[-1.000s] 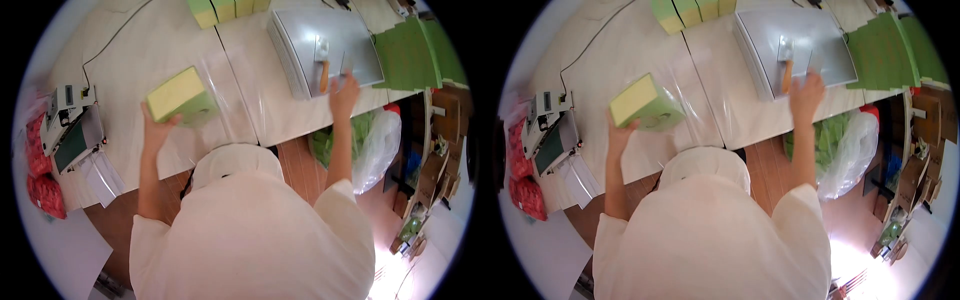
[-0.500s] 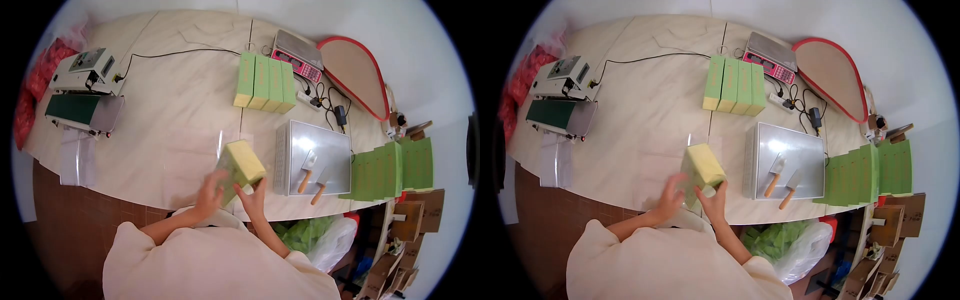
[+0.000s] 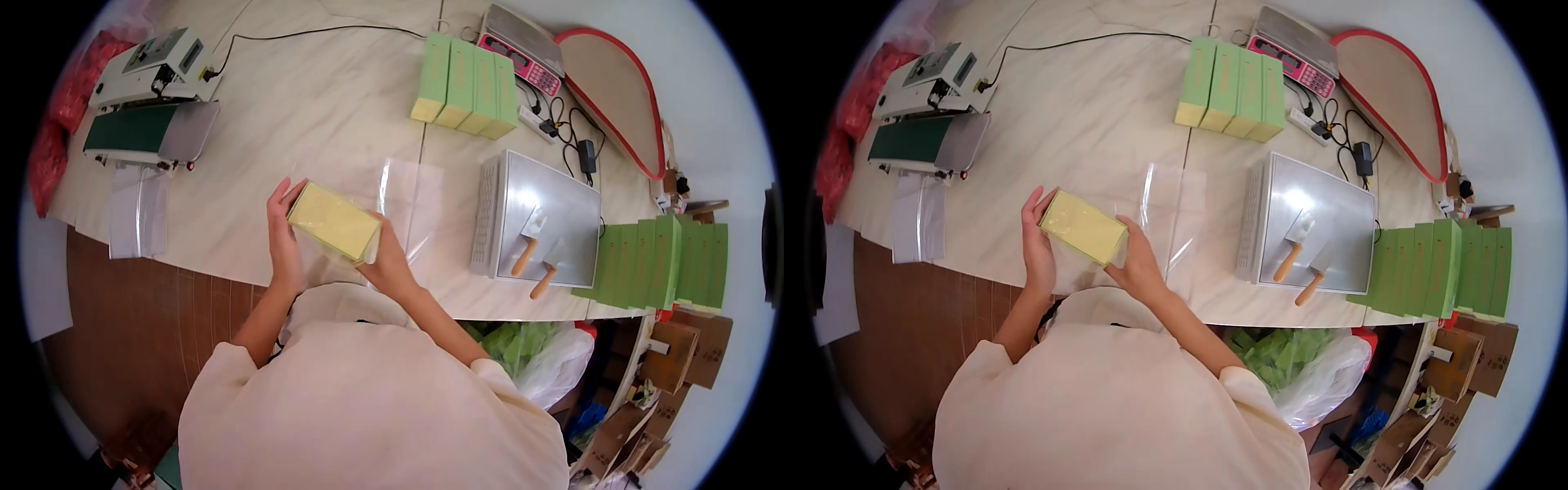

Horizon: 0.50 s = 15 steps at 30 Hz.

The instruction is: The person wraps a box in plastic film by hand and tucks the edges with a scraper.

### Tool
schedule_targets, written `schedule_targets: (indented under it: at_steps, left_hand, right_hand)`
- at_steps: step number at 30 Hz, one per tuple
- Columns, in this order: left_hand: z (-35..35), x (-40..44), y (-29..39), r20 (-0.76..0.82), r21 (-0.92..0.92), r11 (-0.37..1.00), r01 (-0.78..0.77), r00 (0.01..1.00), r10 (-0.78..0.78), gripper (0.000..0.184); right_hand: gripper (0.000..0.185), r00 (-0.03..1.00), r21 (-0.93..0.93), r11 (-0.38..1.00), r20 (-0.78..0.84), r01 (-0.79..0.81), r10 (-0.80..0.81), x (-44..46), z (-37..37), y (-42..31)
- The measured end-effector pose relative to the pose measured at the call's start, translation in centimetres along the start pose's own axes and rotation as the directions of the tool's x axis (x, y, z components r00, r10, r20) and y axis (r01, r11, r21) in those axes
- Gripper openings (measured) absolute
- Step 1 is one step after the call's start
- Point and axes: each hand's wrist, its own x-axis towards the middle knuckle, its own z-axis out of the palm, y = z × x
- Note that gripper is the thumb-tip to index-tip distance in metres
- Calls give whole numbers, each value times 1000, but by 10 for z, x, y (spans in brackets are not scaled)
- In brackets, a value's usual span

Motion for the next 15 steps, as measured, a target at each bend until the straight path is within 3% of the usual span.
schedule_targets:
  at_steps: [1, 3, 4, 6, 8, 9, 11, 12, 13, 14, 15]
  left_hand:
    - [-3, 6, -5, -16, -4, 1000, 20, 1000, -20, 57]
    - [-12, 14, 0, -24, 18, 1000, 12, 1000, -12, 54]
    - [-13, 16, 10, -42, 55, 998, 16, 999, -14, 51]
    - [-10, 22, 27, -68, 54, 998, 20, 998, -16, 45]
    - [-14, 31, 30, -45, 210, 962, -173, 982, 186, 38]
    - [-12, 31, 35, -12, 195, 967, -163, 986, 168, 38]
    - [-11, 27, 50, 84, 308, 923, -232, 973, 216, 24]
    - [-8, 25, 55, 95, 311, 924, -222, 975, 202, 24]
    - [-3, 21, 60, 217, 425, 872, -243, 962, 163, 20]
    - [1, 17, 65, 325, 535, 798, -278, 939, 109, 18]
    - [5, 15, 61, 394, 586, 695, -416, 896, 205, 17]
  right_hand:
    - [90, 1000, -9, 1000, -15, -1, 1, 0, -2, -5]
    - [83, 991, -260, 959, -38, 116, -130, -2, -10, -17]
    - [83, 991, -267, 958, -51, 103, -121, -3, -19, -19]
    - [70, 973, -434, 901, -206, 5, -104, -5, -55, -15]
    - [58, 876, -517, 838, -469, -172, -110, -16, -101, 26]
    - [46, 815, -647, 694, -560, -317, -150, -24, -129, 34]
    - [37, 692, -601, 552, -720, -578, -59, -45, -180, 46]
    - [32, 645, -583, 410, -764, -702, 18, -53, -194, 45]
    - [28, 590, -554, 257, -803, -792, 87, -59, -205, 44]
    - [29, 618, -607, 114, -771, -786, 152, -68, -215, 55]
    - [32, 644, -663, -13, -731, -748, 224, -73, -220, 70]
